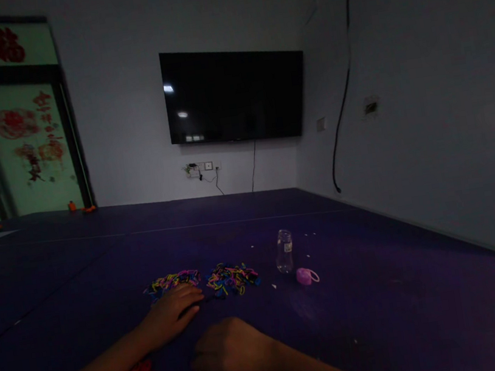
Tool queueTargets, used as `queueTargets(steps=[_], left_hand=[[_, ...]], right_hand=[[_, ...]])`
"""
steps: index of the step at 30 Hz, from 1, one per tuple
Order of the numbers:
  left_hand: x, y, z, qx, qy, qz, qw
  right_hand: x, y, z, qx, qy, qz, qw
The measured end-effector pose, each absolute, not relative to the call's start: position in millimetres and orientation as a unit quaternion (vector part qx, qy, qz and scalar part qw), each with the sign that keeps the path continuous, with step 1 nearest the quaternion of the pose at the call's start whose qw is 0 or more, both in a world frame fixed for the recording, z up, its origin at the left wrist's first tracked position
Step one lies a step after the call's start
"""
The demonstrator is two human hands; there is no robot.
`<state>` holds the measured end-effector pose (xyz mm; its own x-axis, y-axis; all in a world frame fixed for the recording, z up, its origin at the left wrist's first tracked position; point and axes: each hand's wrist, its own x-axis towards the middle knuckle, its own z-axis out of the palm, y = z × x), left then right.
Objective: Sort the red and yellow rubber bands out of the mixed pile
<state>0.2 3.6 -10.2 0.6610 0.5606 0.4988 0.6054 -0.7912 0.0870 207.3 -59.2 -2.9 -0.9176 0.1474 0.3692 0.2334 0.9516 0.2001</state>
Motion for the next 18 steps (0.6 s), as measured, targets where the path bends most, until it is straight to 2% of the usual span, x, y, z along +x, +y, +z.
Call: queueTargets(steps=[13, 18], left_hand=[[1.5, 2.5, -8.7, -0.910, -0.328, -0.252, 0.041], [1.2, 3.7, -9.2, -0.911, -0.327, -0.247, 0.041]], right_hand=[[207.0, -60.4, -0.5, -0.095, -0.972, -0.130, 0.169], [208.2, -58.9, -5.0, -0.090, -0.966, -0.124, 0.208]])
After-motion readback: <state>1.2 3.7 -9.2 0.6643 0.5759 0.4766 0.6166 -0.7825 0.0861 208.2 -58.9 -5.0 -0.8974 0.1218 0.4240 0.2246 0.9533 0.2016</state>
